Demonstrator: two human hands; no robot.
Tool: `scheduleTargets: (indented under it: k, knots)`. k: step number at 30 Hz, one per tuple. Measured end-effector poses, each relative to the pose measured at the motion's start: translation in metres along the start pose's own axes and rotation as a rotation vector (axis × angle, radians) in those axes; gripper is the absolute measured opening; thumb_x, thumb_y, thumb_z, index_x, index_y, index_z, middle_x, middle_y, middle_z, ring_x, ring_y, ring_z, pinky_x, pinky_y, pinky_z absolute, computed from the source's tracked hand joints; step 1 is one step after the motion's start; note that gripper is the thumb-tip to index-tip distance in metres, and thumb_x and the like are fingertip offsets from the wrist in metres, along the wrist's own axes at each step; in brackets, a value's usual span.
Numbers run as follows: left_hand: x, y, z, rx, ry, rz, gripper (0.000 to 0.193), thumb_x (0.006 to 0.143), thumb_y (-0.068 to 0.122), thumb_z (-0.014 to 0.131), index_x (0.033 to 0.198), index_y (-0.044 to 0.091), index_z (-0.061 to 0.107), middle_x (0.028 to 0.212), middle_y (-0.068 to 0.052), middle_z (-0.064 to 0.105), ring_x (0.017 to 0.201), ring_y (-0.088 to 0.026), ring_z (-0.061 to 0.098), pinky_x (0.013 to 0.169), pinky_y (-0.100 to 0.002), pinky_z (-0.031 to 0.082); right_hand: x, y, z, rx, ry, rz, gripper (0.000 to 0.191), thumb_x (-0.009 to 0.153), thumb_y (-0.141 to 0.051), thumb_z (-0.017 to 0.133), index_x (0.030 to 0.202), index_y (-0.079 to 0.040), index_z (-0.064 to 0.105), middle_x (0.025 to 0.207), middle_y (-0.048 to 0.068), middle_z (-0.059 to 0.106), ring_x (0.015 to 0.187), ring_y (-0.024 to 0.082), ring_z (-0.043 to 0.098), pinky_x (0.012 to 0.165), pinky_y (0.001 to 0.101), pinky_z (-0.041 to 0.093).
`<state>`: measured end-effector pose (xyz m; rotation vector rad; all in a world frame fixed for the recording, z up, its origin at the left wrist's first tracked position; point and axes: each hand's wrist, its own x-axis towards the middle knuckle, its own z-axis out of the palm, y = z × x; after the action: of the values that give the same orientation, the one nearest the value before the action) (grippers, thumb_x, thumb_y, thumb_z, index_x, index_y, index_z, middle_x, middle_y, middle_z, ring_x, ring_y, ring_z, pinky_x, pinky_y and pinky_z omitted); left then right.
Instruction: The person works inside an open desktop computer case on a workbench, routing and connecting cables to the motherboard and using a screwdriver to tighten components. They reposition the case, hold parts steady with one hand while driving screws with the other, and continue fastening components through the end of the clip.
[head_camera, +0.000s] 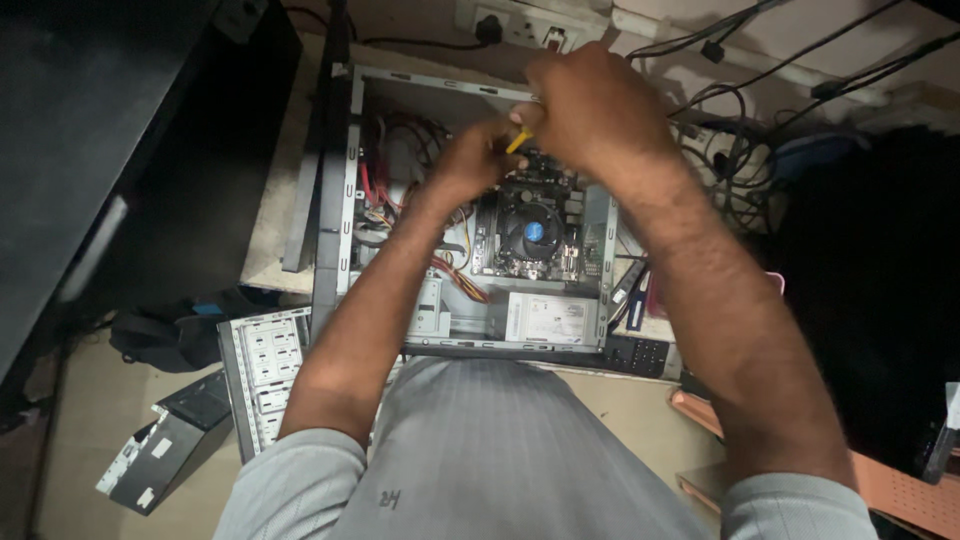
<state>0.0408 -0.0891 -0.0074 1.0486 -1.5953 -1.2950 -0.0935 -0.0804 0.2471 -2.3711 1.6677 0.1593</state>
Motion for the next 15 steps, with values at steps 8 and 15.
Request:
scheduleTargets:
  k: [8,15]
  knots:
    - [0.006,0.015,0.0,0.291,0.093,-0.131,0.034,0.077,0.015,0.087,0.103,0.001,0.072,0.09,-0.02,0.076,0.081,-0.025,0.074,0.072,-0.039,0.054,0.003,0.014,0.013,0.096,0.175,-0.206,0.012,0.084,-0.018,0.077,0.09,-0.008,0.072,0.095,0.015,0.07,0.092,0.039,0.069,0.077,0.0523,0.053]
    - [-0.005,0.032,-0.005,0.248,0.008,0.109,0.02,0.09,0.01,0.076,0.109,0.005,0.075,0.097,-0.017,0.076,0.091,-0.028,0.077,0.081,-0.041,0.055,-0.002,0.007,0.013,0.124,0.161,-0.149,0.014,0.08,-0.017,0.078,0.087,-0.006,0.074,0.096,0.016,0.071,0.093,0.038,0.07,0.079,0.0514,0.056]
